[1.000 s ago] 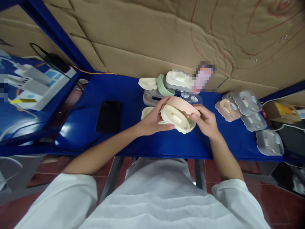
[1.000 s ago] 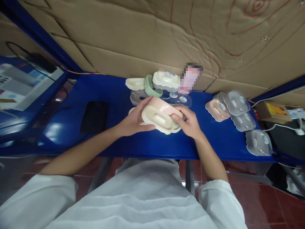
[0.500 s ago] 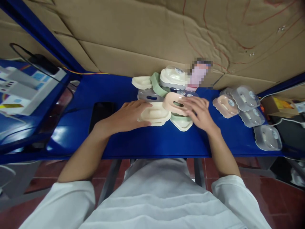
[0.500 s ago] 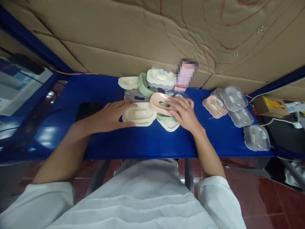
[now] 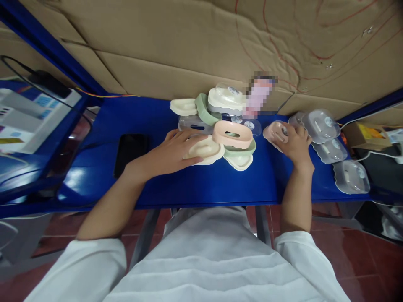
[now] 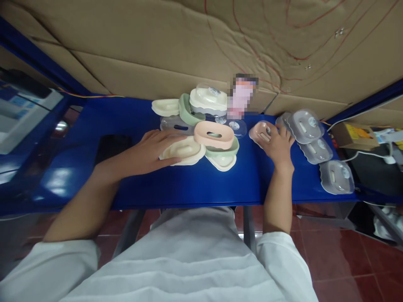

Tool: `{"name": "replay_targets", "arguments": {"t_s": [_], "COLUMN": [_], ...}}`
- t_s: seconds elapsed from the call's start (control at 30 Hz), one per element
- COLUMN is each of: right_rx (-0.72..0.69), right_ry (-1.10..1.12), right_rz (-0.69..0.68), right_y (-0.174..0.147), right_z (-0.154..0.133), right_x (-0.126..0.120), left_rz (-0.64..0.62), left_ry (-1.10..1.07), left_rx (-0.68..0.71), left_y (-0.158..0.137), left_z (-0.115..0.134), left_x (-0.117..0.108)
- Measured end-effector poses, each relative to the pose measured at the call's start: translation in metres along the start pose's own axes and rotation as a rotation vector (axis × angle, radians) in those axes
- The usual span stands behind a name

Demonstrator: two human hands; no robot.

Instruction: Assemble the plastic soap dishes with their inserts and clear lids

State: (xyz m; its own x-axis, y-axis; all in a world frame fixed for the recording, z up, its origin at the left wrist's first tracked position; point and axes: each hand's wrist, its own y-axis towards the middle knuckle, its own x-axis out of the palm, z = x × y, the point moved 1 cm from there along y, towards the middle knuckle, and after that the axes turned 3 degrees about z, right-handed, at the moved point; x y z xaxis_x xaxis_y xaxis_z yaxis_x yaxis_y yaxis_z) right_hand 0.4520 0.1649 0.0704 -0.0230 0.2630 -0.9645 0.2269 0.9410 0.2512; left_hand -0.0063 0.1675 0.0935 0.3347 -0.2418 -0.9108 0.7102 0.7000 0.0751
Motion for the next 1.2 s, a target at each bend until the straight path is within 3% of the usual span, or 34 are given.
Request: {"name": "replay_targets", "arguments": {"t_s": [0.2, 0.37, 0.6, 0.77, 0.97, 1.1, 1.2], "right_rx": [-0.144, -0.117, -0.113, -0.195, -0.267, -0.298, -0.281], "right_ry": [0.229, 0.184, 0.089, -0.019, 0.151, 0.278, 0.376], "right_rz": [0.047, 0.196, -0.001, -0.147, -0.076, -0.004, -0.025], "right_y": [0.014, 0.018, -0.005, -0.009, -0.004, -0.007, -0.011], "right_z": [0.014, 0.005, -0.027, -0.023, -0.003, -0.009, -0.016], "right_x": [0.008, 0.007, 0.000, 0.011, 0.003, -0.009, -0.014], "left_rz": [0.090, 0.072, 0.092, 0.096, 0.129, 0.133, 0.135], "left_ry": [0.018, 0.029, 0.079, 0.092, 0.103, 0.122, 0.124], "left_rx": [0.048, 0.089, 0.124, 0.129, 0.131, 0.135, 0.137], "left_y": [0.004, 0.004, 0.006, 0.009, 0.012, 0.011, 0.011], "left_z": [-0.003, -0.002, -0.001, -0.004, -0.011, -0.011, -0.010], "left_x": [0.003, 0.004, 0.006, 0.008, 0.013, 0.015, 0.016]}}
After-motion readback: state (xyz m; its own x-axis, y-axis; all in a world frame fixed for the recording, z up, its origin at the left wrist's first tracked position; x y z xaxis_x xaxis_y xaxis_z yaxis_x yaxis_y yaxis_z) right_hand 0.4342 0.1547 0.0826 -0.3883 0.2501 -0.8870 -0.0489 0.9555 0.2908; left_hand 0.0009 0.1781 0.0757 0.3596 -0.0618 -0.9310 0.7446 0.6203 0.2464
